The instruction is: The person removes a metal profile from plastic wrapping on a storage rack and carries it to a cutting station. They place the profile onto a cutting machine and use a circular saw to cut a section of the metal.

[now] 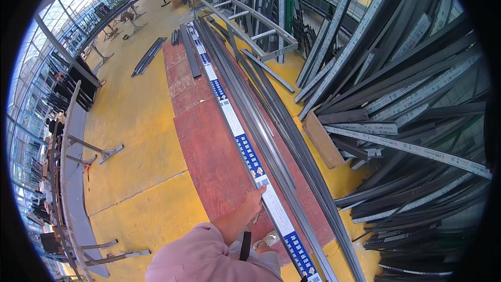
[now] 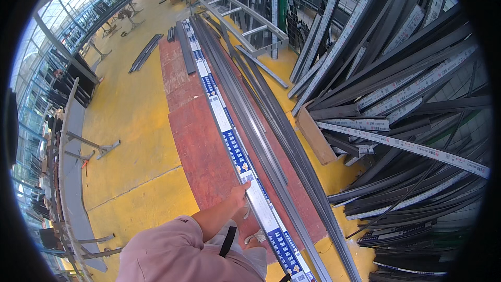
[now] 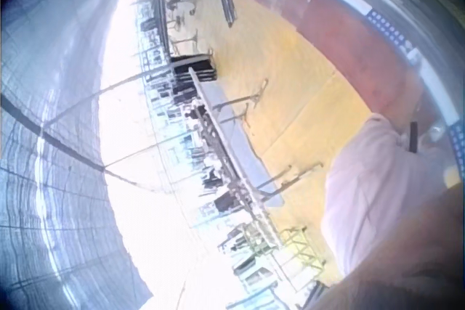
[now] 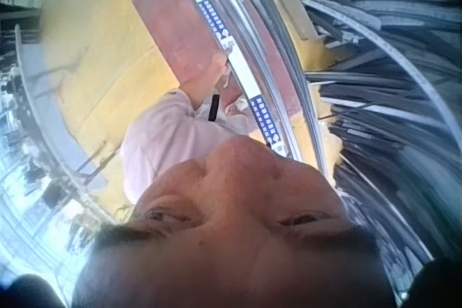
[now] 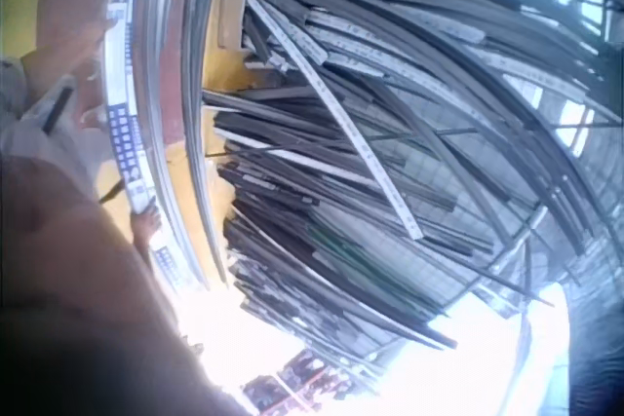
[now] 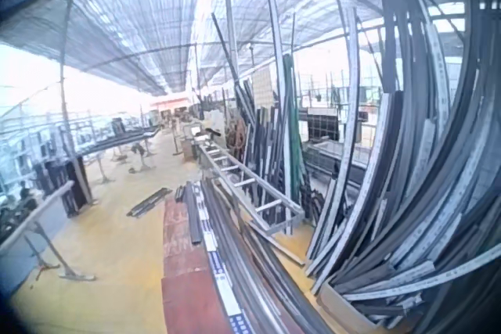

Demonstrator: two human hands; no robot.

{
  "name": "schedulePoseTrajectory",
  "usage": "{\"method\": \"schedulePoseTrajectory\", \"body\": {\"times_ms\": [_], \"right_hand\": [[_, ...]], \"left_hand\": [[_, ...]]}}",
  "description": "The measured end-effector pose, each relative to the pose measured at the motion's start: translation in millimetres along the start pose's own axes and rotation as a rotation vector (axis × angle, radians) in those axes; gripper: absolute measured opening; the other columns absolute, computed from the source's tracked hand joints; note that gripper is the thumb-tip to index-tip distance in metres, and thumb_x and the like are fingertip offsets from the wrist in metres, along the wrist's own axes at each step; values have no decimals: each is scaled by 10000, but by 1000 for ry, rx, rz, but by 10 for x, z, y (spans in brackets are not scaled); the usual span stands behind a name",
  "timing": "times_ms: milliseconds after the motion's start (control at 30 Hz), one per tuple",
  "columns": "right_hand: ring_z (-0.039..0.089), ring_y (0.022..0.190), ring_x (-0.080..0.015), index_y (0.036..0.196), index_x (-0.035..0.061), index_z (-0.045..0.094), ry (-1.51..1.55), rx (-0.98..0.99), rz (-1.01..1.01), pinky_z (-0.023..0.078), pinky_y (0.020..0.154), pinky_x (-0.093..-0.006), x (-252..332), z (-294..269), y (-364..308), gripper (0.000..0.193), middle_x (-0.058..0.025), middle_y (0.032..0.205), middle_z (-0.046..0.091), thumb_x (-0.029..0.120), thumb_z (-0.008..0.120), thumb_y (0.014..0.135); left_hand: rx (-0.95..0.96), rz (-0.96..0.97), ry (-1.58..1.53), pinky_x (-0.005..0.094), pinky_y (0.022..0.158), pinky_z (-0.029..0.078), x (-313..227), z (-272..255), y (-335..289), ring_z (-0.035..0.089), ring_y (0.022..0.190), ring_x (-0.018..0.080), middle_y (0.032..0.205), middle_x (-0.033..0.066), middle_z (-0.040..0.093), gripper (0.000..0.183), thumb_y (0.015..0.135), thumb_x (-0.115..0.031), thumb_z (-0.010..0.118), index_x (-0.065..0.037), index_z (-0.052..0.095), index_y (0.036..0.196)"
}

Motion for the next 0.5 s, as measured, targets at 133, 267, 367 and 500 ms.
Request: {"method": "schedulePoseTrajectory", "body": {"times_ms": [133, 267, 367, 500], "right_hand": [[536, 1163, -420, 1541, 83, 276, 7, -130, -10, 415, 970, -589, 140, -357, -175, 937, -223, 1348, 526, 450, 694, 786], [547, 1159, -406, 1526, 83, 305, -5, -192, -51, 427, 965, -583, 347, -580, -210, 906, -227, 1347, 530, 464, 684, 797], [554, 1156, -396, 1515, 83, 327, -10, -219, -69, 436, 961, -579, 607, -693, -215, 883, -230, 1346, 534, 475, 677, 806], [565, 1153, -382, 1501, 83, 355, -5, -243, -20, 448, 955, -573, 1051, -819, -257, 854, -235, 1345, 538, 489, 667, 817]], "left_hand": [[46, -79, -16, 459, 941, 520, -126, 299, -457, 657, 1051, 318, 1187, 163, 670, 334, 959, -144, 651, 26, 588, 1240], [34, 2, 20, 441, 924, 521, -309, 209, -764, 660, 1027, 307, 1161, 153, 673, 331, 955, -142, 657, 29, 588, 1230], [46, 55, 107, 460, 894, 527, -960, 347, -850, 659, 1029, 302, 1151, 134, 666, 335, 957, -157, 655, 19, 575, 1231], [215, 51, 65, 483, 873, 536, -1709, 864, -547, 658, 1030, 306, 1179, 145, 657, 391, 956, -206, 664, 28, 547, 1246]]}}
Point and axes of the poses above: each hand's wrist, its own y-axis towards the middle knuckle, its own z-axis out of the palm, x = y × z, the point moved 4 cm from there along y, towards the middle knuckle
